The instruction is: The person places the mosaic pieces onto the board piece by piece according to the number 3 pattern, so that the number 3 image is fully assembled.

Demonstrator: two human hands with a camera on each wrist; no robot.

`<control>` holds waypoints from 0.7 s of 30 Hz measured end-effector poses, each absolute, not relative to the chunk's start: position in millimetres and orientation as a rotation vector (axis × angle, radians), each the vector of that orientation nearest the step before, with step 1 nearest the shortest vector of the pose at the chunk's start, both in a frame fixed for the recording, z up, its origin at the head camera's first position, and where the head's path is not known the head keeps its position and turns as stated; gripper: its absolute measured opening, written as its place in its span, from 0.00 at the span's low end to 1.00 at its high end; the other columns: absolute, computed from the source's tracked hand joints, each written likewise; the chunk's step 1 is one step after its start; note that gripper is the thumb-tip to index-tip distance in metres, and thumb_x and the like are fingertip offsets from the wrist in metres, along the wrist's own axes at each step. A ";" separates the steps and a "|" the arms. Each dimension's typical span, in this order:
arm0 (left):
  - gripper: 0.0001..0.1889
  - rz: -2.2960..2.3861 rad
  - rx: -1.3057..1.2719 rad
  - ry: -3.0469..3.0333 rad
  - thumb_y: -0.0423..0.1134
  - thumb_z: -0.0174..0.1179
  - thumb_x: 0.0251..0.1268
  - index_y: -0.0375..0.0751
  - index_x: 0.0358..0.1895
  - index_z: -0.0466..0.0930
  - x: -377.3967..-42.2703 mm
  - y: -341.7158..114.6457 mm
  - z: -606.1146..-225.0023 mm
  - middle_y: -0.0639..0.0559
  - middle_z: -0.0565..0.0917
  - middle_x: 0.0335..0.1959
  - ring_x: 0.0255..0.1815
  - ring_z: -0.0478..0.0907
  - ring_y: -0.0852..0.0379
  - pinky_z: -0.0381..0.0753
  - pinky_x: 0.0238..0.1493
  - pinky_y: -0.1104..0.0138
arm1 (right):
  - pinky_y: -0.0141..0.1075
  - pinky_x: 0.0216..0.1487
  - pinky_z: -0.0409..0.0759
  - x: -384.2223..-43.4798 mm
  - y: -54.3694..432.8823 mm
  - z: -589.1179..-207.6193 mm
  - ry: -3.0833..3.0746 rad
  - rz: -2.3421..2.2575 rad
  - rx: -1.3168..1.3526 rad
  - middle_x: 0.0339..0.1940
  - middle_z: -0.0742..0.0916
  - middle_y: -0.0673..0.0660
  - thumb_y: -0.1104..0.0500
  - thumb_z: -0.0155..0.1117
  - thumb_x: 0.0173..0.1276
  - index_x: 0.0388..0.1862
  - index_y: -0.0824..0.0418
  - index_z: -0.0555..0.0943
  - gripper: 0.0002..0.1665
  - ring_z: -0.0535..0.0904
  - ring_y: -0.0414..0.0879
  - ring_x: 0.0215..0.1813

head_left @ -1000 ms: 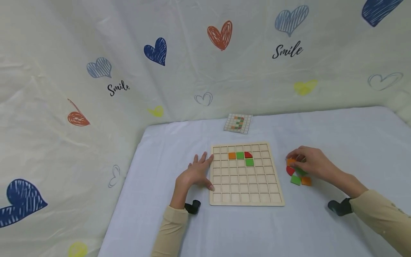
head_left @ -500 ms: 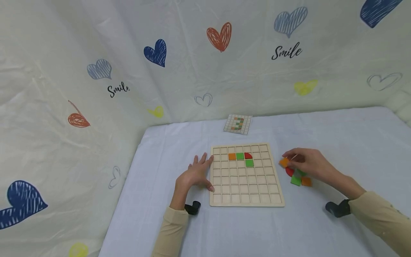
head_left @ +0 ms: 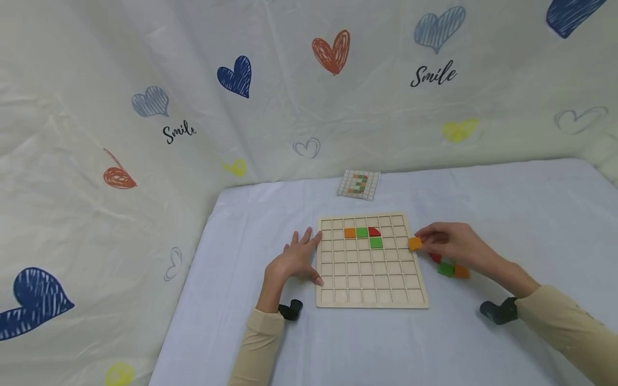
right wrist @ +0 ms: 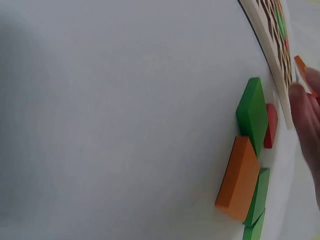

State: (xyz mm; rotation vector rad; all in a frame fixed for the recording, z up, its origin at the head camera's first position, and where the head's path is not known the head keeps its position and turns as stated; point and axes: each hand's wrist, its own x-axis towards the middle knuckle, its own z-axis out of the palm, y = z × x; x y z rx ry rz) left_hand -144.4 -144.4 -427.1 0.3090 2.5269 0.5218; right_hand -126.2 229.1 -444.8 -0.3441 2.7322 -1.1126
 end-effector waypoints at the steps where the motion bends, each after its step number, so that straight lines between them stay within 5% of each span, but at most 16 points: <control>1: 0.65 0.521 0.310 2.525 0.42 0.85 0.41 0.50 0.84 0.50 -144.6 -144.3 -427.2 0.44 0.42 0.86 0.86 0.33 0.36 0.43 0.82 0.38 | 0.26 0.38 0.82 -126.3 227.4 -444.9 2.731 -1.107 -0.345 0.42 0.91 0.56 0.60 0.75 0.64 0.52 0.66 0.87 0.18 0.85 0.45 0.39; 21: 0.65 0.507 0.320 2.524 0.43 0.85 0.43 0.50 0.85 0.49 -147.3 -145.7 -429.5 0.44 0.42 0.86 0.86 0.32 0.36 0.43 0.82 0.38 | 0.29 0.44 0.80 -132.3 193.4 -447.8 2.647 -1.112 -0.451 0.41 0.89 0.50 0.56 0.79 0.60 0.46 0.59 0.88 0.17 0.82 0.44 0.43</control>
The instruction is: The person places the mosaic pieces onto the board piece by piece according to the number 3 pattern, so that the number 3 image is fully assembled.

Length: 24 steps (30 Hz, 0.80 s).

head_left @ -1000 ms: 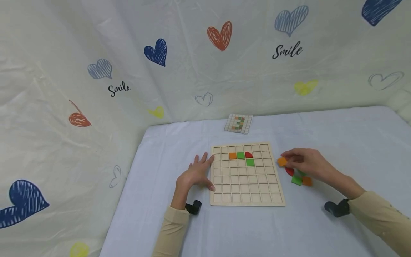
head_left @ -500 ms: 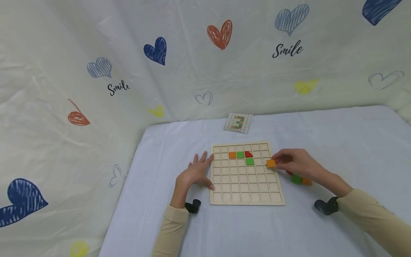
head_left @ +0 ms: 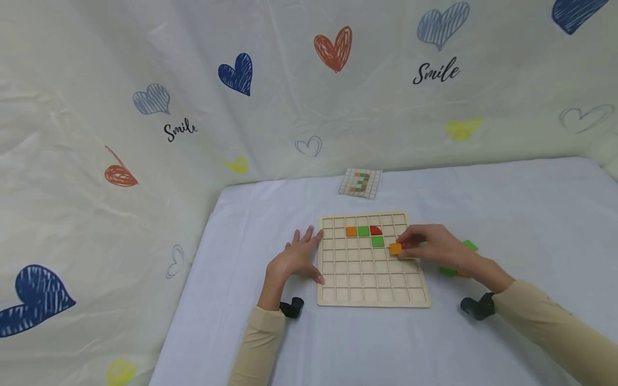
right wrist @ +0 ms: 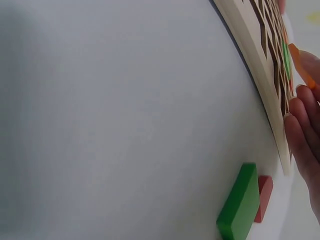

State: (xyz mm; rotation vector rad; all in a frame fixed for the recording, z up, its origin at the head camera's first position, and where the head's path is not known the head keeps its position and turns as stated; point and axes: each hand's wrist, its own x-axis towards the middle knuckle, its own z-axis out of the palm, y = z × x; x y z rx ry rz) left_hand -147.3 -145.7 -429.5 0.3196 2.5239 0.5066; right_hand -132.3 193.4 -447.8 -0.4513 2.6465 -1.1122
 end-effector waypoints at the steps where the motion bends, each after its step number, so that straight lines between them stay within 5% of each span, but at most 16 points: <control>1: 0.65 0.502 0.318 2.525 0.44 0.85 0.43 0.50 0.85 0.49 -147.3 -145.9 -429.6 0.45 0.42 0.87 0.86 0.32 0.36 0.43 0.82 0.38 | 0.29 0.44 0.80 -133.0 191.3 -448.3 2.631 -1.121 -0.465 0.41 0.89 0.50 0.56 0.79 0.60 0.46 0.59 0.87 0.17 0.81 0.44 0.43; 24: 0.65 0.512 0.327 2.522 0.44 0.85 0.43 0.51 0.85 0.49 -148.1 -146.7 -427.1 0.45 0.42 0.87 0.86 0.32 0.36 0.43 0.82 0.38 | 0.29 0.36 0.74 -144.2 164.9 -461.9 2.628 -1.092 -0.546 0.32 0.85 0.48 0.56 0.80 0.59 0.43 0.59 0.87 0.15 0.75 0.42 0.36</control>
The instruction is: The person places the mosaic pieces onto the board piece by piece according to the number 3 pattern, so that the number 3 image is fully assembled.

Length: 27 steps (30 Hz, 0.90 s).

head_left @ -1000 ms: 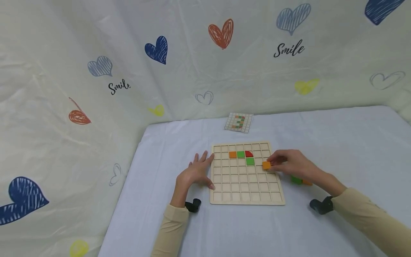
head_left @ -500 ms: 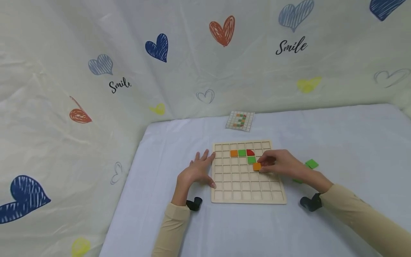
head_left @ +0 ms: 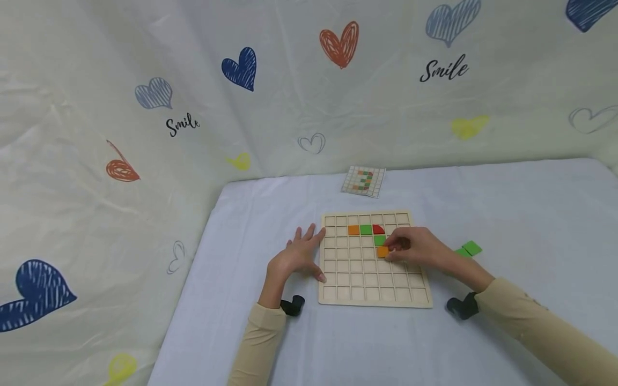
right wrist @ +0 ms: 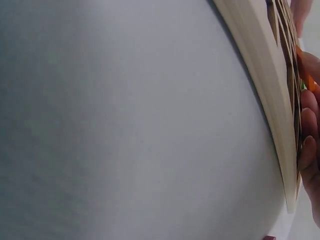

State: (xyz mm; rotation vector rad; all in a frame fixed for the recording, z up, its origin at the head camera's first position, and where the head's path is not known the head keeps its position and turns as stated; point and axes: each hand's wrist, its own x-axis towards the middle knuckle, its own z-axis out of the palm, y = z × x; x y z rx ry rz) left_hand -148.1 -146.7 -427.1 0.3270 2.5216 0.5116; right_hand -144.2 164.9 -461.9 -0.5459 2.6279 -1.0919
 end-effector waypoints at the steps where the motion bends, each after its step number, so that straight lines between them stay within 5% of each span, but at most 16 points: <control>1: 0.65 0.510 0.327 2.523 0.44 0.85 0.43 0.51 0.85 0.49 -148.1 -146.5 -426.8 0.45 0.42 0.87 0.86 0.32 0.36 0.43 0.82 0.38 | 0.29 0.36 0.74 -144.2 164.5 -462.2 2.636 -1.088 -0.560 0.32 0.85 0.47 0.56 0.81 0.59 0.43 0.59 0.87 0.16 0.75 0.42 0.36; 17: 0.65 0.498 0.329 2.524 0.44 0.84 0.43 0.52 0.85 0.49 -148.2 -146.8 -428.1 0.46 0.41 0.87 0.86 0.32 0.36 0.43 0.82 0.38 | 0.29 0.37 0.76 -141.7 163.7 -463.2 2.676 -1.070 -0.675 0.33 0.85 0.48 0.61 0.80 0.59 0.48 0.64 0.86 0.18 0.75 0.41 0.37; 27: 0.65 0.495 0.328 2.518 0.44 0.84 0.43 0.52 0.85 0.48 -147.4 -146.9 -425.9 0.46 0.41 0.87 0.86 0.32 0.36 0.43 0.82 0.38 | 0.31 0.45 0.82 -131.7 179.8 -445.7 2.703 -1.113 -0.564 0.43 0.89 0.50 0.60 0.71 0.69 0.53 0.59 0.86 0.14 0.81 0.43 0.44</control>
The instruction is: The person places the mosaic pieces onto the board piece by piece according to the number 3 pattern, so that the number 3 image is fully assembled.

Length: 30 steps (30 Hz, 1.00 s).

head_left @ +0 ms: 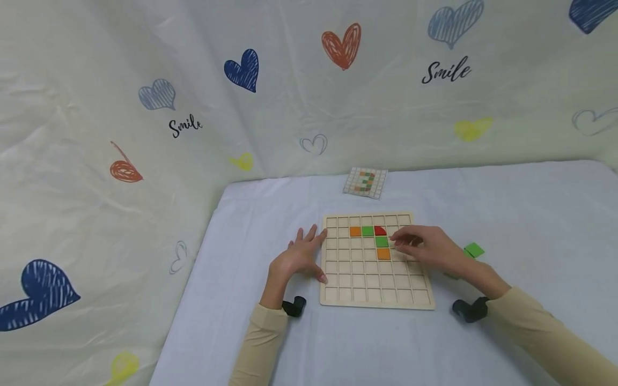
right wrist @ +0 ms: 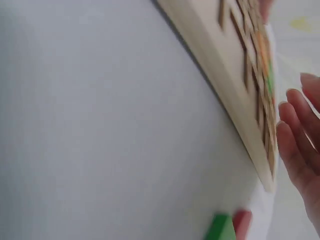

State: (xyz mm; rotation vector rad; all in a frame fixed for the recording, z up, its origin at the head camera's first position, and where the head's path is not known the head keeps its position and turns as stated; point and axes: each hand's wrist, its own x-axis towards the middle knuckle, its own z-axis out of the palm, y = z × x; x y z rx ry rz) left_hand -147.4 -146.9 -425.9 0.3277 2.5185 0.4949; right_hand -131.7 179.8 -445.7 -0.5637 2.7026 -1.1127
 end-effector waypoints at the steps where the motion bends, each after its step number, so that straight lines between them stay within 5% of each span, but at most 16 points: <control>1: 0.65 0.493 0.326 2.520 0.44 0.84 0.43 0.52 0.85 0.48 -147.1 -146.5 -425.8 0.46 0.41 0.87 0.86 0.32 0.36 0.44 0.82 0.38 | 0.31 0.45 0.82 -130.2 183.5 -444.2 2.714 -1.110 -0.555 0.43 0.89 0.50 0.61 0.70 0.70 0.53 0.60 0.86 0.13 0.82 0.44 0.44; 18: 0.65 0.495 0.327 2.519 0.43 0.84 0.43 0.50 0.85 0.49 -146.0 -144.4 -426.9 0.44 0.42 0.86 0.86 0.33 0.35 0.44 0.81 0.37 | 0.30 0.36 0.80 -107.6 240.0 -444.3 2.882 -1.000 -0.460 0.36 0.89 0.47 0.62 0.74 0.65 0.45 0.61 0.88 0.10 0.79 0.37 0.35; 30: 0.65 0.501 0.335 2.524 0.43 0.84 0.44 0.51 0.85 0.48 -145.4 -144.9 -429.0 0.45 0.41 0.87 0.86 0.32 0.36 0.44 0.82 0.38 | 0.30 0.30 0.77 -108.4 246.6 -445.9 2.899 -0.896 -0.418 0.33 0.87 0.50 0.59 0.76 0.63 0.43 0.66 0.88 0.13 0.78 0.41 0.33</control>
